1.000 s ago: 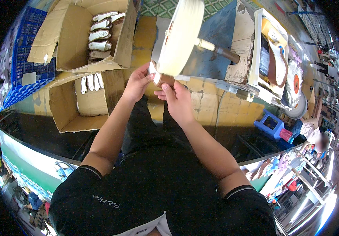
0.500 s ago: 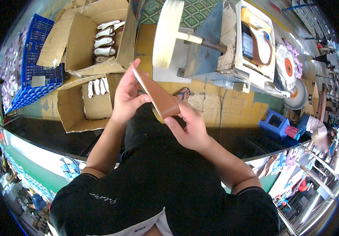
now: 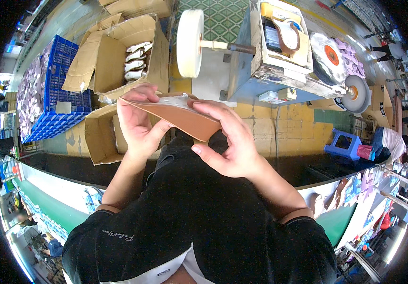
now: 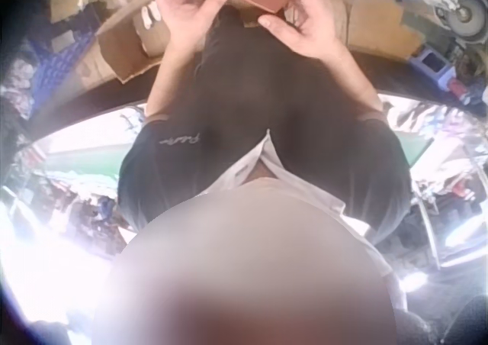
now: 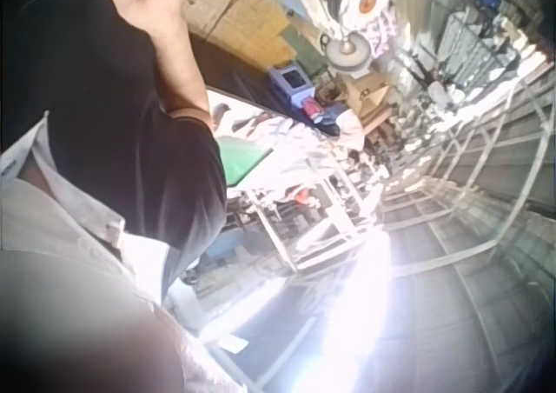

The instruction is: The person repeatedly picks up shoe insoles from a cardboard box, presses each one against a rotating buffing wheel, and then places the insoles on a nearby table. The process is repeated for multiple insoles throughout the clip.

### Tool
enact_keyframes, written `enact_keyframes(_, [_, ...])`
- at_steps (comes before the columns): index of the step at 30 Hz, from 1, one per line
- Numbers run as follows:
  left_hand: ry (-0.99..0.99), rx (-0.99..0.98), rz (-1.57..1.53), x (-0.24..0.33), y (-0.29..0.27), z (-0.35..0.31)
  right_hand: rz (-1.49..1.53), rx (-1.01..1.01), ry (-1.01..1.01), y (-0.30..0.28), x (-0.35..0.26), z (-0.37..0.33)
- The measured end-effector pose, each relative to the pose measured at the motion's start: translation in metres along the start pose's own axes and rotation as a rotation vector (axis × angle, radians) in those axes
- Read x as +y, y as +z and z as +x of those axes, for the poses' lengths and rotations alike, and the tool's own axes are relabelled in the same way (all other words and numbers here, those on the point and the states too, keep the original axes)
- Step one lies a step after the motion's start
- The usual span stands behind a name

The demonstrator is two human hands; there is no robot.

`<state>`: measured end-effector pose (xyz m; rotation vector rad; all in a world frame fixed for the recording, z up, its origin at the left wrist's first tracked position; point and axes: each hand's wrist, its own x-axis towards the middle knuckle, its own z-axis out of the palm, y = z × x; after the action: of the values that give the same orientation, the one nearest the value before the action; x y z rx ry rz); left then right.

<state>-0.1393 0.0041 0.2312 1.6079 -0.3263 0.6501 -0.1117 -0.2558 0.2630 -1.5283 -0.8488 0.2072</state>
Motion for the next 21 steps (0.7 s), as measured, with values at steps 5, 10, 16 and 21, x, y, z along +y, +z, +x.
enact_keyframes(5, [-0.107, 0.044, -0.026, 0.017, 0.008, -0.023, 0.188, 0.131, 0.125, 0.003, -0.003, 0.0])
enact_keyframes(10, [-0.279, -0.112, -0.221, 0.037, -0.008, -0.037, 0.344, 0.081, 0.258, -0.021, 0.003, 0.006])
enact_keyframes(16, [-0.368, -0.253, -0.473, 0.04, -0.005, -0.046, 0.436, -0.089, 0.14, -0.028, 0.012, 0.016])
enact_keyframes(21, [-0.596, -0.202, -0.775, 0.032, 0.005, -0.052, 0.525, -0.177, 0.171, -0.024, 0.012, 0.023])
